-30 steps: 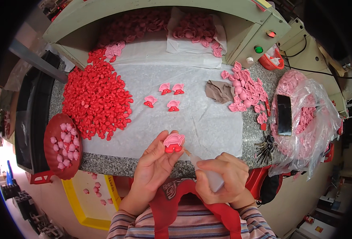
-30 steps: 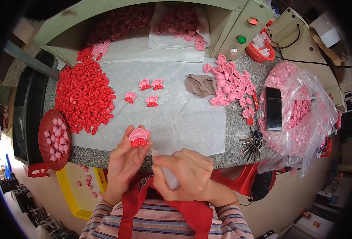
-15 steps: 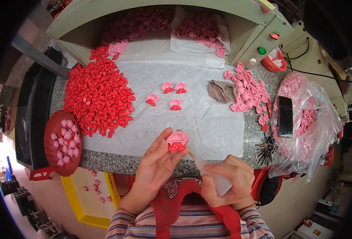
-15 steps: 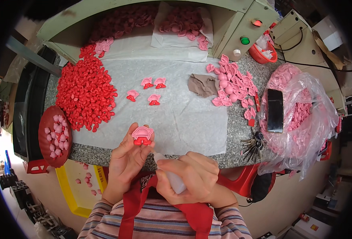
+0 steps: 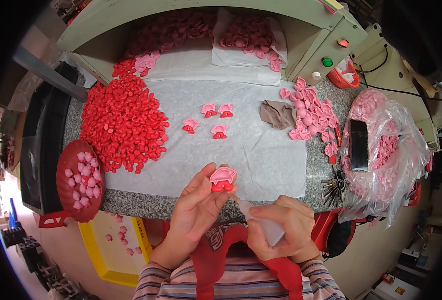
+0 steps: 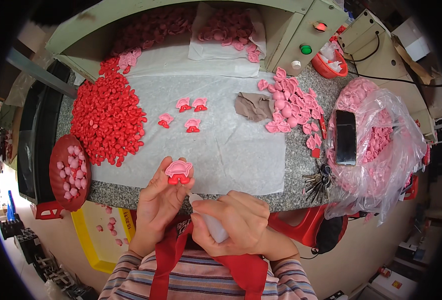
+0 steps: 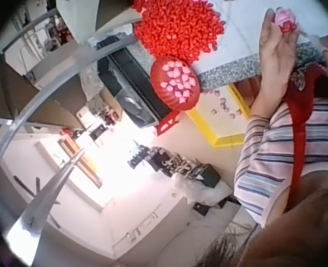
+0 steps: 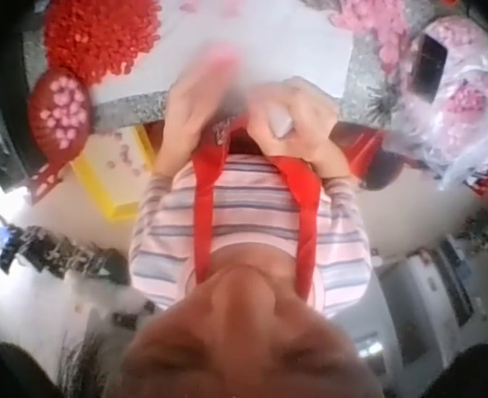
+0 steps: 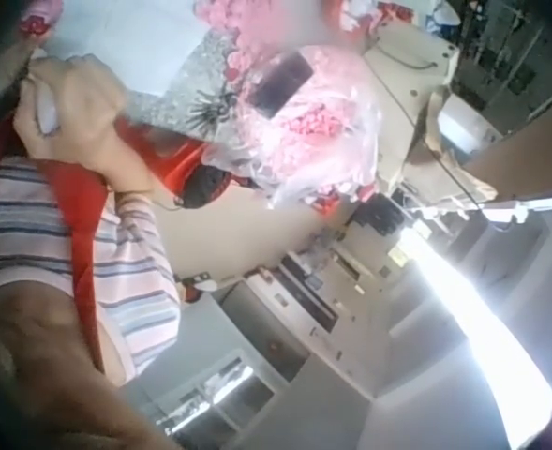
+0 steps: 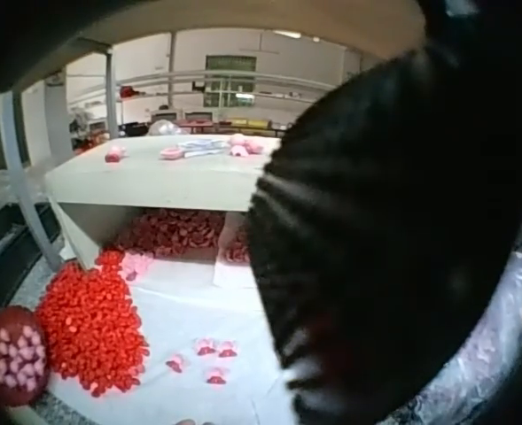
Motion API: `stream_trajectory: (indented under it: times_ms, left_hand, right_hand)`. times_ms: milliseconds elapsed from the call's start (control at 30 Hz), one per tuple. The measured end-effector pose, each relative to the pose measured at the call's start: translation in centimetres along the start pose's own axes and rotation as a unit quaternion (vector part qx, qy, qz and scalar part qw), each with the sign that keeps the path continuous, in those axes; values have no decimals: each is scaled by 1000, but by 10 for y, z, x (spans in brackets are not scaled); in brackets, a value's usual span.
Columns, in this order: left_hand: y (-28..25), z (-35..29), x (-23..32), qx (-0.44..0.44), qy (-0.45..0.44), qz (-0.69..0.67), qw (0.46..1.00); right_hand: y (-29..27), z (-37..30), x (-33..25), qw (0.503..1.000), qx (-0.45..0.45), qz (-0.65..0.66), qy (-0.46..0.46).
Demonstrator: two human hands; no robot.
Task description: Assembling and decorating small plastic toy components using an applicator tool at a factory workbench.
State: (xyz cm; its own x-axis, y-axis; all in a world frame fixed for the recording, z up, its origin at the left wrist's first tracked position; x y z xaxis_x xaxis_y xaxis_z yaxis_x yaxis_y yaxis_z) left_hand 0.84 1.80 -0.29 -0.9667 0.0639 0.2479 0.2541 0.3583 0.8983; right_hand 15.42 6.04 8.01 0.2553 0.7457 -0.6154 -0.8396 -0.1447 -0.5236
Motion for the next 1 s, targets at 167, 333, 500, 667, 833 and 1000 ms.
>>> stream_trajectory:
  times_ms: [167, 333, 500, 667, 833, 1000]
  left_hand:
    - [1, 0, 0, 0, -1, 2, 1000]
    - [1, 0, 1, 5, 3, 9, 1000]
    - [4, -1, -1, 12, -16, 18, 1000]
    - [5, -1, -1, -2, -15, 26, 1000]
    - [5, -1, -1, -10, -13, 21, 1000]
    - [5, -2, -1, -1, -10, 22, 1000]
  right_hand:
    - [0, -1, 2, 1000, 2, 2, -3]
    - [-6, 1, -2, 999, 31, 11, 4]
    - [-2, 2, -1, 1000, 13, 19, -5]
    - [1, 3, 0, 1000, 11, 20, -6]
    - [4, 4, 0, 1000, 11, 23, -8]
    - [4, 5, 0, 1000, 11, 24, -13]
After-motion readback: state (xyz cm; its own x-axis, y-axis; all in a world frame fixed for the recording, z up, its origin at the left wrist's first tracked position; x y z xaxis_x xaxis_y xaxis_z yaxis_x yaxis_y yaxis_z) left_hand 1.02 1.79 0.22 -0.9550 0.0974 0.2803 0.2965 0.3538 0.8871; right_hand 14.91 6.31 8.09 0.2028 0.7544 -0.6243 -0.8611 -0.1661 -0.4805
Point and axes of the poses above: each hand's wrist, its own z-axis towards the middle knuckle, its own y-axis out of the palm, x = y × z, the point moved 3 cm from there along z, towards the middle knuckle, and after that the axes turned 2 degrees about -z, right-handed, at the moved point
